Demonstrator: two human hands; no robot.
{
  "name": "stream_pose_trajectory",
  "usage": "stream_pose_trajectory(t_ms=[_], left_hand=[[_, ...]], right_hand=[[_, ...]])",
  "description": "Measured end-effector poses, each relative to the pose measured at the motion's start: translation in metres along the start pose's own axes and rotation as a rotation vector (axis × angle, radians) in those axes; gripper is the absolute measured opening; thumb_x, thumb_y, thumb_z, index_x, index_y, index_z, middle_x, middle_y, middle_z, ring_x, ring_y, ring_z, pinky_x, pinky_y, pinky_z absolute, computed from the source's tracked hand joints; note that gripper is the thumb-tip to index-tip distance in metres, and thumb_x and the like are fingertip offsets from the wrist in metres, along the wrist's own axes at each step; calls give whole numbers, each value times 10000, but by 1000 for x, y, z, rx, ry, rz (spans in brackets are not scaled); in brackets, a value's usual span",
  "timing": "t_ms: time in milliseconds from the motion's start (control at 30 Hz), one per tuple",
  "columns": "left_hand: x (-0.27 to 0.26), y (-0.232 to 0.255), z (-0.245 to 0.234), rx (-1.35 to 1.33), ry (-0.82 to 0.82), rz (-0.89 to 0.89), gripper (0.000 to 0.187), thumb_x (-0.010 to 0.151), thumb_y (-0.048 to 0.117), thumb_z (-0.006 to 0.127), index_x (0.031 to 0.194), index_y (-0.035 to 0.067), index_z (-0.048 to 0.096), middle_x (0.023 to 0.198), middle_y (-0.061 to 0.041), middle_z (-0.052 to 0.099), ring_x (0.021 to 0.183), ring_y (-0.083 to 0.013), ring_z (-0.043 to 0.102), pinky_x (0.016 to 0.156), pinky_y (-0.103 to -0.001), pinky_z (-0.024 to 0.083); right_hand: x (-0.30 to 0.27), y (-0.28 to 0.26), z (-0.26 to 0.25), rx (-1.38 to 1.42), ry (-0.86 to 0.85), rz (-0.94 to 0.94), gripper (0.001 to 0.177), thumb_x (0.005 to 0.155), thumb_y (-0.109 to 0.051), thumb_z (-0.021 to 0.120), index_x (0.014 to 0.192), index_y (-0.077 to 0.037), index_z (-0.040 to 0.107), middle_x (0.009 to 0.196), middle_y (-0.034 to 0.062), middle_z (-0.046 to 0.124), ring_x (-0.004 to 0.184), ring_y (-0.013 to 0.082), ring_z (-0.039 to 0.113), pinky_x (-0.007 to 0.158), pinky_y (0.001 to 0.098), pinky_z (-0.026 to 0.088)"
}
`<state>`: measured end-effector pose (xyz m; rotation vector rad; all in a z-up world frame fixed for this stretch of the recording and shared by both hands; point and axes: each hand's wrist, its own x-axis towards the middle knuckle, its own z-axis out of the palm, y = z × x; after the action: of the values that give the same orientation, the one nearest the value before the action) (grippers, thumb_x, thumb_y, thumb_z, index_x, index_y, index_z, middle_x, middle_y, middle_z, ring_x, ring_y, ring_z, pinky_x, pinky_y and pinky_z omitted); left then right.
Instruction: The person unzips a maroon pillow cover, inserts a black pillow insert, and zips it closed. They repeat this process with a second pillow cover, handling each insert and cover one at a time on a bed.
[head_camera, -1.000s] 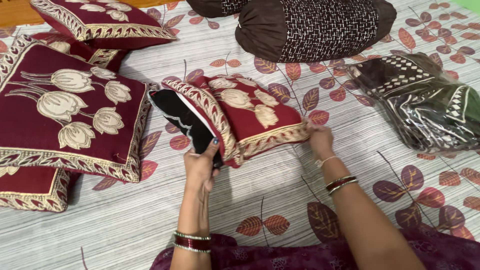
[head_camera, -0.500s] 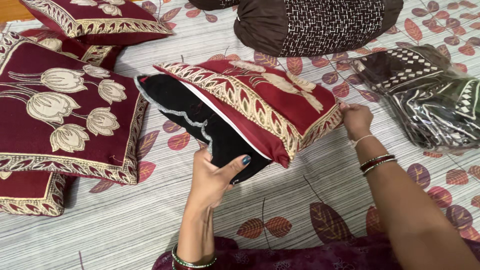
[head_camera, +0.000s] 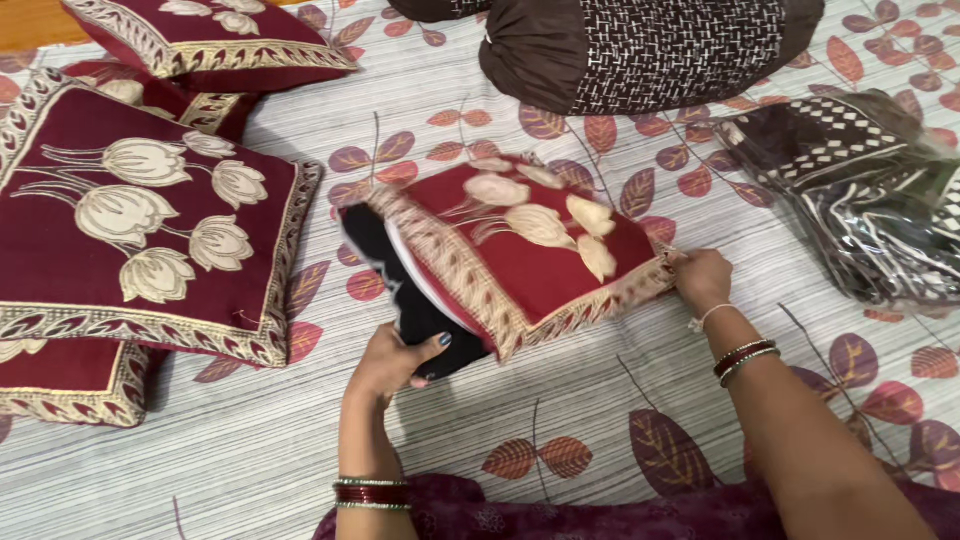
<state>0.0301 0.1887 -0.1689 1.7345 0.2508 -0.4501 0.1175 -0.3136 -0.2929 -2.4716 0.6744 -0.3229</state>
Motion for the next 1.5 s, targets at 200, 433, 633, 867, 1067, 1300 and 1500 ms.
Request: stream_pose_trajectory(t_ms=[200, 433, 633, 867, 1067, 1300, 1500], left_hand=[[23, -15, -16, 87, 123, 209, 1093, 524, 272, 943, 1373, -39, 330, 1068, -188, 740, 976, -284, 744, 868, -333, 586], [59, -26, 16, 154, 534, 322, 773, 922, 446, 712, 1341, -117, 388, 1227, -354, 609, 1139, -461, 631, 962, -479, 493], [61, -34, 29, 251, 561, 46, 527, 974, 389, 483, 1214, -80, 505, 1107, -382, 662, 1083, -525, 643, 918, -553, 498], [69, -26, 29, 246, 603, 77, 418, 1021, 335, 433, 1029, 6, 690, 1030, -329, 690, 1004, -540, 636, 882, -580, 495], [66, -22, 36, 305, 697, 233, 402, 1041, 298, 444, 944, 14, 711, 876, -301, 700, 831, -517, 663, 766, -586, 512], [53, -8, 55, 310, 707, 476, 361, 1059, 263, 442, 894, 10, 640, 727, -266, 671, 676, -472, 661, 609, -542, 516], [56, -16, 47, 238, 650, 452, 305, 1035, 251, 466, 918, 31, 643, 695, -259, 660, 651, -470, 657, 593, -559, 507]], right_hand=[[-22, -149, -53, -209, 77, -151, 545, 777, -147, 777, 1296, -48, 642, 1419, 213, 517, 1335, 377, 436, 1081, 514, 374], [-163, -339, -16, 76, -84, -1043, 535, 861, -394, 790, 1266, -64, 676, 1320, 212, 586, 1314, 401, 471, 1096, 575, 339], [-216, -395, 44, -435, -147, -1016, 347, 852, -325, 663, 1178, -226, 727, 1471, 154, 489, 1286, 462, 387, 953, 717, 318], [-180, -394, 95, -495, -122, -988, 323, 917, -210, 583, 1193, -194, 750, 1314, 56, 591, 1163, 338, 504, 886, 583, 419], [-115, -386, 123, -390, -16, -931, 250, 927, -211, 570, 1000, -84, 773, 1316, 116, 622, 1011, 338, 635, 770, 463, 571], [-16, -344, 66, -274, -156, -508, 437, 1184, -380, 480, 1336, 7, 613, 1224, 244, 690, 1193, 410, 636, 976, 505, 542], [-36, -349, 60, -385, -256, -598, 631, 868, -76, 496, 1391, -418, 584, 1537, 28, 432, 1305, 361, 503, 1017, 590, 483]])
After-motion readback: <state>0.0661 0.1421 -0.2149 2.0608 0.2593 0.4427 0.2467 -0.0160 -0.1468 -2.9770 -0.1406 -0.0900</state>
